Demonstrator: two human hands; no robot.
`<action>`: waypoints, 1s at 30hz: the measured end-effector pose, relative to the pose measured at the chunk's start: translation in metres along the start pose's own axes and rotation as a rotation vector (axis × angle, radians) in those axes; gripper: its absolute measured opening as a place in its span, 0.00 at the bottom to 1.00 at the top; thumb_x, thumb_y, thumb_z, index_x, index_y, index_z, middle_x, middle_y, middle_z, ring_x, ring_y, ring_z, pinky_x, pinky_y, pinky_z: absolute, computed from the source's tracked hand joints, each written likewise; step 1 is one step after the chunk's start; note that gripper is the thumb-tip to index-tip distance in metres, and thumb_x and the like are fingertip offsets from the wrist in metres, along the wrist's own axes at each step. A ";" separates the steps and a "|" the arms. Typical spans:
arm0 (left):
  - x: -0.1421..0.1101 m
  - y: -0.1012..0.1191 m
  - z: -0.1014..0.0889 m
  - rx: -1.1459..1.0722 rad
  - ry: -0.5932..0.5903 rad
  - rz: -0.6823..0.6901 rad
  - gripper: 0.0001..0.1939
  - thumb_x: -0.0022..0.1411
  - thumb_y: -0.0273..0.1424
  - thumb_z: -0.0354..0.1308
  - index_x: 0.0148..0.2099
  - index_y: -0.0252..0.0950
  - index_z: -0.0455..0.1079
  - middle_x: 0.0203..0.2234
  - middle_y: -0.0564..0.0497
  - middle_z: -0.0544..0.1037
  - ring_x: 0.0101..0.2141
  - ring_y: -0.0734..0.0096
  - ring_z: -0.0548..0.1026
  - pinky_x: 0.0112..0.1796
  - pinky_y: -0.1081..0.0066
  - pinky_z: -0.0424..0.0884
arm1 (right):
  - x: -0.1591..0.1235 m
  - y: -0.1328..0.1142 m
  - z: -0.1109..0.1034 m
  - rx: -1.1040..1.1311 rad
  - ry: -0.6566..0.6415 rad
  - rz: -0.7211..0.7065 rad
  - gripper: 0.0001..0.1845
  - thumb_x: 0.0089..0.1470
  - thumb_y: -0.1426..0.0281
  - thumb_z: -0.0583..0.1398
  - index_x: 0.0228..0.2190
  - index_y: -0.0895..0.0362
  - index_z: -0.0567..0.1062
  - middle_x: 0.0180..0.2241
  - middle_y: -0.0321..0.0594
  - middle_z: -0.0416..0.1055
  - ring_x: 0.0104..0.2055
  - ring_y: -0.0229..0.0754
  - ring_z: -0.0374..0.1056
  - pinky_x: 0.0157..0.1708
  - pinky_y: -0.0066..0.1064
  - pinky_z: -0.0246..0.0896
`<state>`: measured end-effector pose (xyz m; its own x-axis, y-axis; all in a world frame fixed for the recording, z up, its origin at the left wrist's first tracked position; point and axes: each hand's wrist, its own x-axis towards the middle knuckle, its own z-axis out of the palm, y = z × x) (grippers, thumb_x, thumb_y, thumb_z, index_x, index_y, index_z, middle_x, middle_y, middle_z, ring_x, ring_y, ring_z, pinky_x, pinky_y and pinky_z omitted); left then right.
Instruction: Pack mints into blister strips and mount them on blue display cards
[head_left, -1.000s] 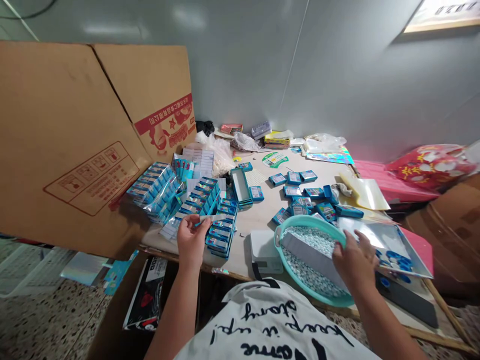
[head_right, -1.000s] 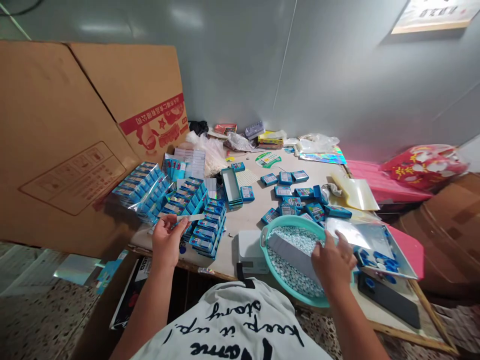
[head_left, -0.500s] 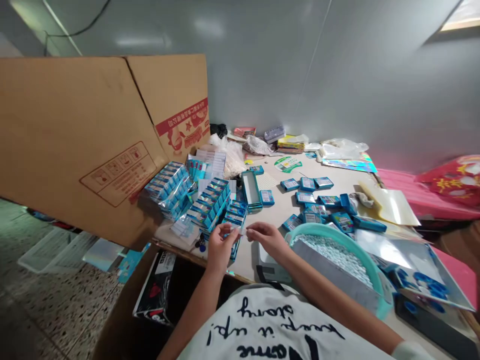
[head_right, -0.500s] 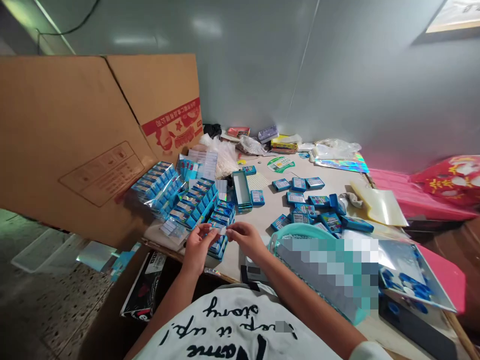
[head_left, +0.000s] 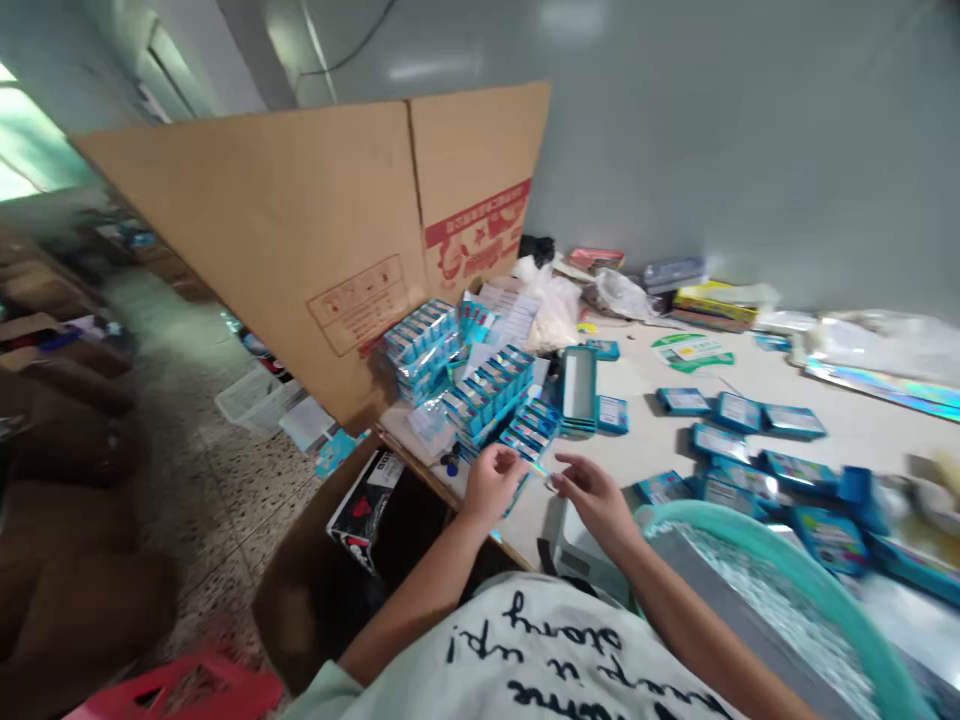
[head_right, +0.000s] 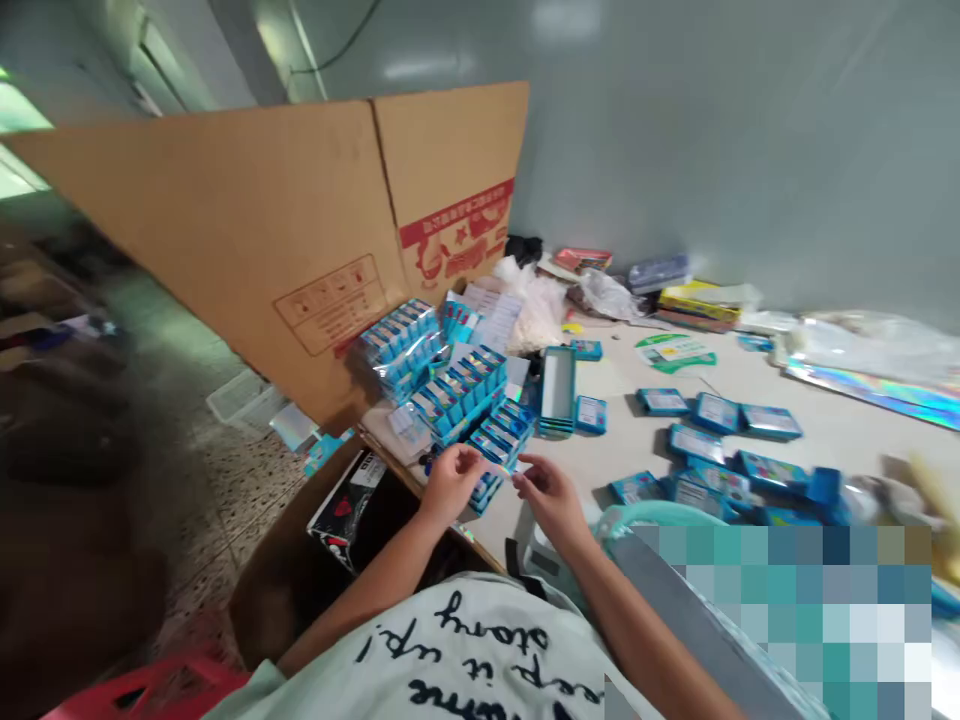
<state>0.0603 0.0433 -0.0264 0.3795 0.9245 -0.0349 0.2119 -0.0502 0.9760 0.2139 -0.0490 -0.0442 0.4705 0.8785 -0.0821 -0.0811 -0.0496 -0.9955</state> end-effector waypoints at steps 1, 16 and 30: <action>0.008 0.001 0.004 0.035 -0.017 0.014 0.10 0.57 0.35 0.63 0.39 0.36 0.70 0.30 0.49 0.79 0.32 0.67 0.78 0.36 0.69 0.73 | 0.006 0.003 -0.002 0.011 0.030 0.002 0.27 0.42 0.53 0.70 0.39 0.56 0.74 0.22 0.34 0.71 0.24 0.40 0.67 0.27 0.33 0.64; 0.112 0.003 0.061 0.560 -0.105 0.193 0.08 0.64 0.30 0.57 0.45 0.37 0.74 0.37 0.44 0.82 0.39 0.62 0.79 0.40 0.68 0.69 | 0.099 0.044 -0.023 0.138 0.269 0.031 0.22 0.38 0.57 0.69 0.23 0.53 0.63 0.21 0.32 0.68 0.25 0.39 0.65 0.28 0.31 0.62; 0.123 -0.010 0.071 0.657 -0.076 0.227 0.11 0.62 0.23 0.57 0.46 0.36 0.72 0.46 0.42 0.78 0.49 0.59 0.74 0.51 0.64 0.67 | 0.108 0.083 -0.006 0.188 0.213 0.181 0.31 0.38 0.42 0.64 0.23 0.52 0.57 0.21 0.34 0.66 0.26 0.41 0.68 0.27 0.32 0.65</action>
<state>0.1686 0.1309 -0.0557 0.5357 0.8364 0.1160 0.6118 -0.4792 0.6293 0.2627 0.0386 -0.1364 0.6054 0.7433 -0.2844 -0.3311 -0.0897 -0.9393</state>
